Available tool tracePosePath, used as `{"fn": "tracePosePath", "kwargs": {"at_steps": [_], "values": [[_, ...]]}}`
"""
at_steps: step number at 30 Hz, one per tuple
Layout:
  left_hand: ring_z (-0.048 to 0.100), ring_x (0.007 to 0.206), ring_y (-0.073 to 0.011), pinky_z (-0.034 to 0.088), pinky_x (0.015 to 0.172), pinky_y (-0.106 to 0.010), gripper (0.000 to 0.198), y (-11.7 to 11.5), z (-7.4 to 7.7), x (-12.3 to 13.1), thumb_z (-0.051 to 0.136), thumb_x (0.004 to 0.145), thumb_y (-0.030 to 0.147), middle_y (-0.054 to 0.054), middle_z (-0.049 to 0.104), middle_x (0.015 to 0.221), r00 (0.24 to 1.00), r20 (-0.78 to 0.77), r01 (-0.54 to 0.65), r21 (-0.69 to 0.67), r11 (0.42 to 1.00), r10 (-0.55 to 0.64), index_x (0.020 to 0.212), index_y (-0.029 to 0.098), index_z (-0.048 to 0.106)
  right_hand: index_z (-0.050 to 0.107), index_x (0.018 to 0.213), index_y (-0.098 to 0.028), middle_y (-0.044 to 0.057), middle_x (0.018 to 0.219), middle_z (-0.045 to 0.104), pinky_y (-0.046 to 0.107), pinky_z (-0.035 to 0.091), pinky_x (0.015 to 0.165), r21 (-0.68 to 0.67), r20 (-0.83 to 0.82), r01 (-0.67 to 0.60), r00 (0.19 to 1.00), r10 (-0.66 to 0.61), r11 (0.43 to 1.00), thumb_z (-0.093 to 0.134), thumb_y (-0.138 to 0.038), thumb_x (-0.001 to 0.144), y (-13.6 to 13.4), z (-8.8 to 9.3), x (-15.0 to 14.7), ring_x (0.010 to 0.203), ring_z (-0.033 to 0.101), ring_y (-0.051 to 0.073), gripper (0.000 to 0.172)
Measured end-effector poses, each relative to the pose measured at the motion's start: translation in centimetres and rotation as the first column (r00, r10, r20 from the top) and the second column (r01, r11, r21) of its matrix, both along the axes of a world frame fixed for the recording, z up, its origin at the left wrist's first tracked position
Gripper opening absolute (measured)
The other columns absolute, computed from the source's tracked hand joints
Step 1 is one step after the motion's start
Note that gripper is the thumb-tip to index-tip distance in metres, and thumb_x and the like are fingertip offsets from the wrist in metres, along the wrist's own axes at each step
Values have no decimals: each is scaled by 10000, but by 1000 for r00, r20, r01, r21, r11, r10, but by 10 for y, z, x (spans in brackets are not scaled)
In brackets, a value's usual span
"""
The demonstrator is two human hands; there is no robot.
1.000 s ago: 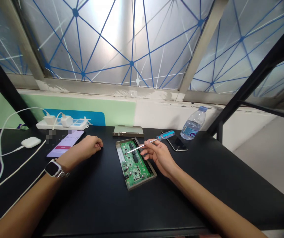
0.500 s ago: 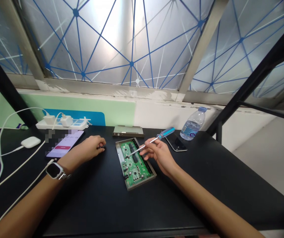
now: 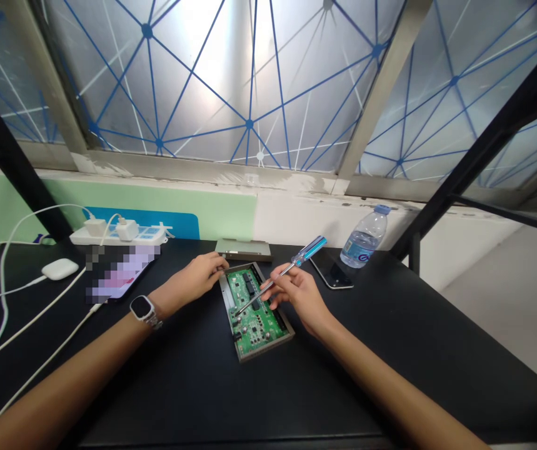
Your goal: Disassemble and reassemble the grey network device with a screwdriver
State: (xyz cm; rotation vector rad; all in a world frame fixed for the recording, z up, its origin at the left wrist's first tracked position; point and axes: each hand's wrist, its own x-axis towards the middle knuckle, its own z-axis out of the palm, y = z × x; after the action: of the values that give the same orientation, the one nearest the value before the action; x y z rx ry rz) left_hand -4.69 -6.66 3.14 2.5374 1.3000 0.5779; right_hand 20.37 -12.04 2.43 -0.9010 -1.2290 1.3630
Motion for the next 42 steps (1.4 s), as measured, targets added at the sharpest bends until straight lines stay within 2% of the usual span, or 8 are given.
{"fn": "tracePosePath", "kwargs": {"at_steps": [4,8,16,23,27,33,37,42], "values": [[638,783,-190,493,717,-298,241,17,1,5,474,879,191,-82,686,944,996,91,20,-89,996,-12,971,161,695,533,855,-188,57,721,734,254,536,464,4,5,10,1000,-10,1000,744,-422,781,1,2,0,582,712,193,324],[634,756,-184,488,714,-295,232,28,-4,20,488,880,201,-75,692,895,990,128,69,-61,996,-61,951,167,707,494,921,-206,25,688,726,254,521,447,-5,5,20,1000,-20,1000,704,-395,789,0,4,0,500,679,173,312],[621,741,-179,485,698,-293,207,22,-18,37,510,919,287,-58,659,870,969,245,40,-12,999,-36,879,182,684,432,985,-231,-13,671,710,258,522,453,48,22,26,999,-27,999,630,-395,837,12,5,-1,474,668,166,296],[613,734,-186,475,687,-289,203,23,-28,36,507,915,265,-60,651,831,962,273,16,22,1000,-22,841,174,673,419,973,-230,-45,636,683,246,549,436,129,244,-161,962,126,978,589,-291,851,68,55,-32,440,657,144,218],[637,878,-215,503,787,-326,237,18,-30,34,455,883,162,-81,687,959,931,362,60,3,998,-57,973,181,673,451,923,-215,-12,642,700,247,557,420,159,362,-239,917,169,958,593,-227,861,90,72,-43,440,656,143,156],[654,1040,-216,508,897,-317,382,11,-24,38,462,840,102,-91,700,1138,813,576,171,-96,981,-86,1176,163,635,524,854,-196,23,672,722,252,565,438,186,474,-344,852,222,920,592,-105,830,86,66,-32,476,670,151,116],[672,1013,-227,505,934,-341,262,8,-22,44,517,928,261,-91,722,1110,775,628,164,-100,981,-66,1111,153,671,546,862,-193,20,691,725,265,566,464,192,505,-346,837,209,919,563,-88,835,82,67,-28,486,665,148,110],[682,978,-236,512,911,-343,223,7,-23,48,556,929,295,-81,739,1045,777,628,105,-83,991,-30,1036,163,700,559,875,-192,23,702,720,283,561,493,202,542,-361,815,203,910,544,-97,846,82,68,-28,515,670,156,100]]}}
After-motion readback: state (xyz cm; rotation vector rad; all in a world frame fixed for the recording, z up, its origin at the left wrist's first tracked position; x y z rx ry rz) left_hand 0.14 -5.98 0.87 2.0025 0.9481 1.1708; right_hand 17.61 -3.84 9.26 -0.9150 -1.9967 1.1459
